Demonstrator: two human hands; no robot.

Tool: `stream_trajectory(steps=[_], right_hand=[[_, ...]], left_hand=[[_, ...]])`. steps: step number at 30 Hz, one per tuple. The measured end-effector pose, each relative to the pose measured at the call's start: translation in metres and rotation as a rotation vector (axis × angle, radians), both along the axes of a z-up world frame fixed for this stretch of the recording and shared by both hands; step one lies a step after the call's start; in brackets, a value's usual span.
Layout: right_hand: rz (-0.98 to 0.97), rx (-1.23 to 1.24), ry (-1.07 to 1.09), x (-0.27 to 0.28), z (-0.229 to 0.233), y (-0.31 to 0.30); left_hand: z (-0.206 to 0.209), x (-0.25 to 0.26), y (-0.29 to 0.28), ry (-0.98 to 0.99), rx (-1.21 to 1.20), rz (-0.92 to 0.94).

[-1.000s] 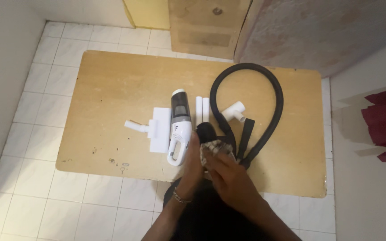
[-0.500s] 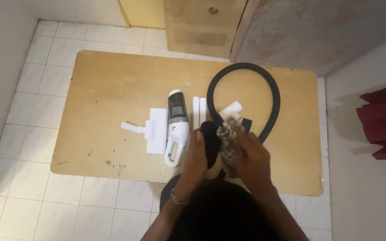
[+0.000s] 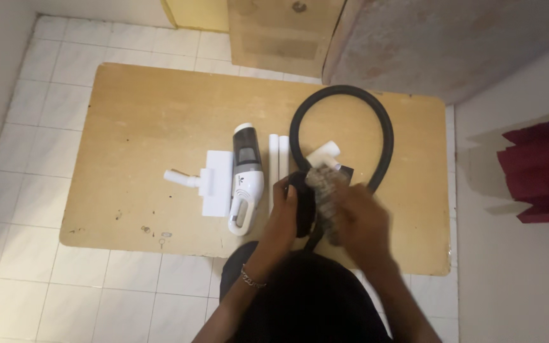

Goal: The person wipes multiple disassembled vacuum cleaner parts with a checkered cloth on a wooden table. They clean the main body, a flexible hose, and several white plastic attachments one by one, turning them over to wipe different sides.

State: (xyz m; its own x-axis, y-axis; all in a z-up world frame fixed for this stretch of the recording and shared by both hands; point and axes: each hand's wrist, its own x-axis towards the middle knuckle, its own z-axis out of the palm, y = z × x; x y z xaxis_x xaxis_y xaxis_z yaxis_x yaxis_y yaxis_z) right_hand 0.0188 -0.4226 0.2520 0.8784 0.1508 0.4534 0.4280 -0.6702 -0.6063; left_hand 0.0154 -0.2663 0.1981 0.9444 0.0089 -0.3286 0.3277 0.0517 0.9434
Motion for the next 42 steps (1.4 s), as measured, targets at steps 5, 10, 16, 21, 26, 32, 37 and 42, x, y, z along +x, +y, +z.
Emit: stream_trajectory(steps=[5, 10, 16, 21, 26, 32, 37, 42], right_hand=[[0.084, -0.170, 0.330, -0.015, 0.005, 0.031], [0.079, -0.320, 0.594, -0.018, 0.008, 0.028], [0.063, -0.327, 0.633, -0.012, 0.008, 0.035], [0.138, -0.276, 0.800, -0.014, -0.005, 0.031], [0.322, 0.110, 0.939, 0.002, -0.046, -0.009], [0.395, 1.124, 1.015, 0.002, -0.081, -0.029], [0.127, 1.672, 0.908, -0.006, -0.041, -0.023], [-0.005, 0.592, 0.558, 0.021, -0.038, 0.031]], left_hand=[[-0.003, 0.004, 0.002, 0.059, -0.132, 0.031], [-0.018, -0.001, 0.001, 0.002, -0.130, -0.013], [-0.009, 0.003, 0.019, -0.099, 0.087, -0.040], [-0.003, 0.002, 0.019, -0.123, 0.357, -0.039], [-0.023, -0.011, 0.005, -0.288, -0.039, -0.030], [-0.052, 0.003, 0.013, -0.096, -0.178, 0.214], [-0.066, 0.002, 0.012, -0.122, 0.045, 0.203], [-0.079, -0.009, -0.009, -0.098, 0.010, 0.017]])
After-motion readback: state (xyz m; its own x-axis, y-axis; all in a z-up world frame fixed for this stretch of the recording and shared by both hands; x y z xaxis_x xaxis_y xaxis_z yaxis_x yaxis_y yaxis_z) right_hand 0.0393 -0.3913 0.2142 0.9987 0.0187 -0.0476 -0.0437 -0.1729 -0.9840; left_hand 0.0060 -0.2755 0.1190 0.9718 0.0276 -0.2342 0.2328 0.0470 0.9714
